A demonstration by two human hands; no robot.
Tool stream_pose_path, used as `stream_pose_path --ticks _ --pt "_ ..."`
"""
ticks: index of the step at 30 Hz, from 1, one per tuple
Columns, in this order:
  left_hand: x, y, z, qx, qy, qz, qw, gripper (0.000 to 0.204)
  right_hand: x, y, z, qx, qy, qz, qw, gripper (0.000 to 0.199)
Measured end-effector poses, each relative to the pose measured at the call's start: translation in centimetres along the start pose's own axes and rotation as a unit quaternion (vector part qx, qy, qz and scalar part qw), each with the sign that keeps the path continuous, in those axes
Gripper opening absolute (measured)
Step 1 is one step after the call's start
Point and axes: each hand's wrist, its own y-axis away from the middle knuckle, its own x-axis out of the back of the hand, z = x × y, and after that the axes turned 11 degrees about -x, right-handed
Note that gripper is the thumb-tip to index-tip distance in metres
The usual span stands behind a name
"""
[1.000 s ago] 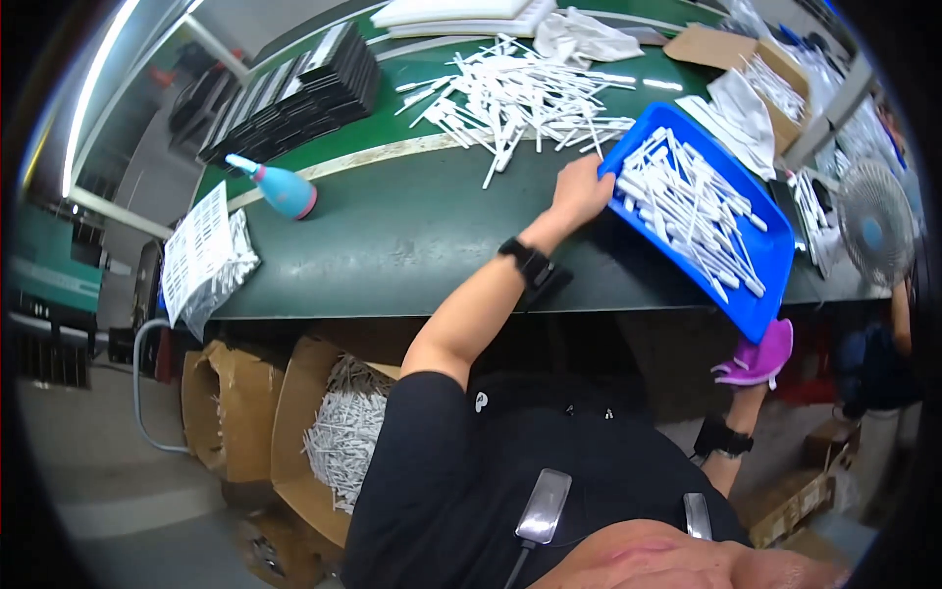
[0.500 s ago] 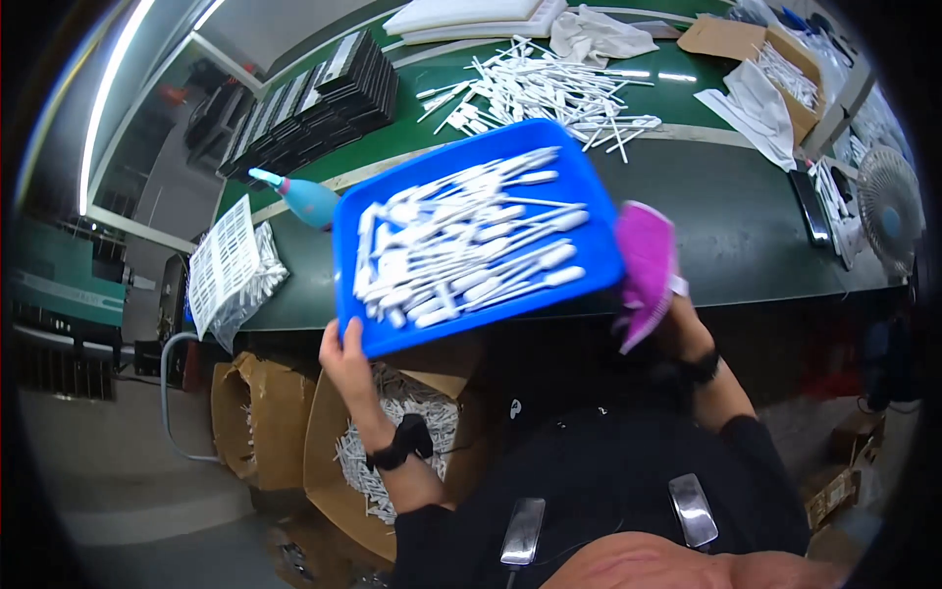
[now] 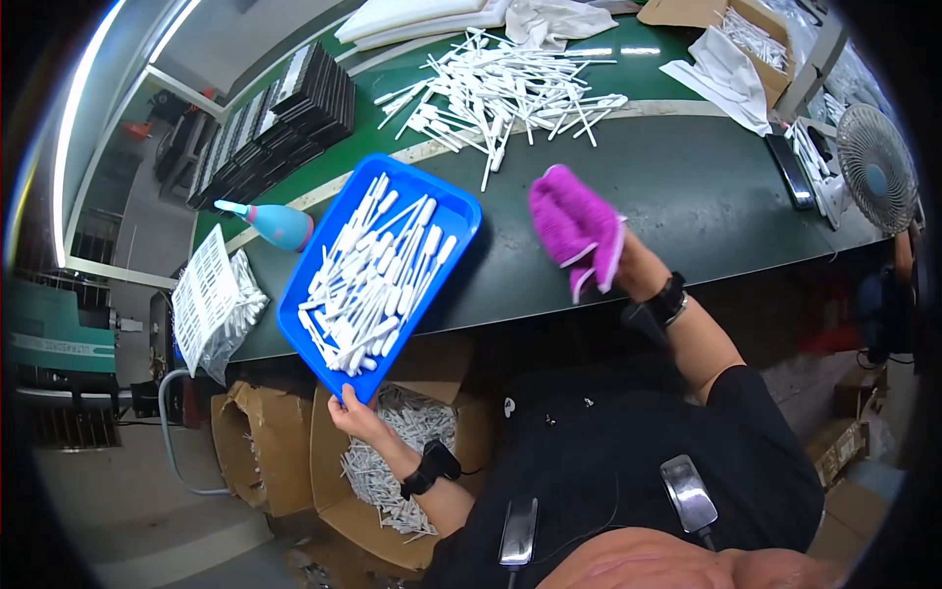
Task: The person picks up a white plastic part from a pile, wipes it with a purple cloth, and places it into a blue tray. This process is repeated for several parts until the tray is full and moved aside to continue with more.
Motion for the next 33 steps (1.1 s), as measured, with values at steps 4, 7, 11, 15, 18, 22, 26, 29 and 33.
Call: stream_pose_path --ticks 4,7,11,15,18,22,26,29,33 --pt "-2.4 0.6 1.3 0.04 0.039 -0.044 0.997 0.029 -0.2 2.6 -5.8 0.125 0.051 -0.007 0.991 0.055" --pt "-4.6 1.3 4.6 0.081 0.061 -0.122 0.987 0.032 1.9 3.9 -9.2 0.151 0.089 0.036 0.984 0.049" --pt "-9.9 4.6 9.8 -0.394 -0.348 -0.032 0.85 0.031 4.2 4.0 -13.6 0.169 0.012 0.052 0.984 0.044" --pt "-22.2 9.2 12.6 -0.537 -0.21 -0.358 0.734 0.011 4.7 1.1 -16.5 0.164 -0.019 0.089 0.982 0.043" --pt "-31.3 8.9 10.1 -0.566 -0.367 -0.372 0.638 0.008 6.4 -2.2 -15.8 0.13 -0.092 0.045 0.986 0.047" --pt "-37.9 8.0 8.2 -0.486 -0.475 -0.38 0.627 0.014 6.0 -0.9 -14.8 0.12 -0.075 0.038 0.989 0.047" --pt "-37.0 7.7 7.5 -0.455 -0.422 -0.387 0.682 0.016 6.5 -1.2 -13.7 0.077 -0.097 0.041 0.991 0.047" --pt "-34.8 9.4 8.2 -0.426 -0.352 -0.397 0.733 0.016 6.3 -0.9 -13.4 0.06 -0.077 0.053 0.994 0.048" --pt "-32.0 9.0 8.2 -0.341 -0.287 -0.411 0.795 0.02 5.4 -0.9 -13.1 0.047 -0.051 0.07 0.995 0.048"
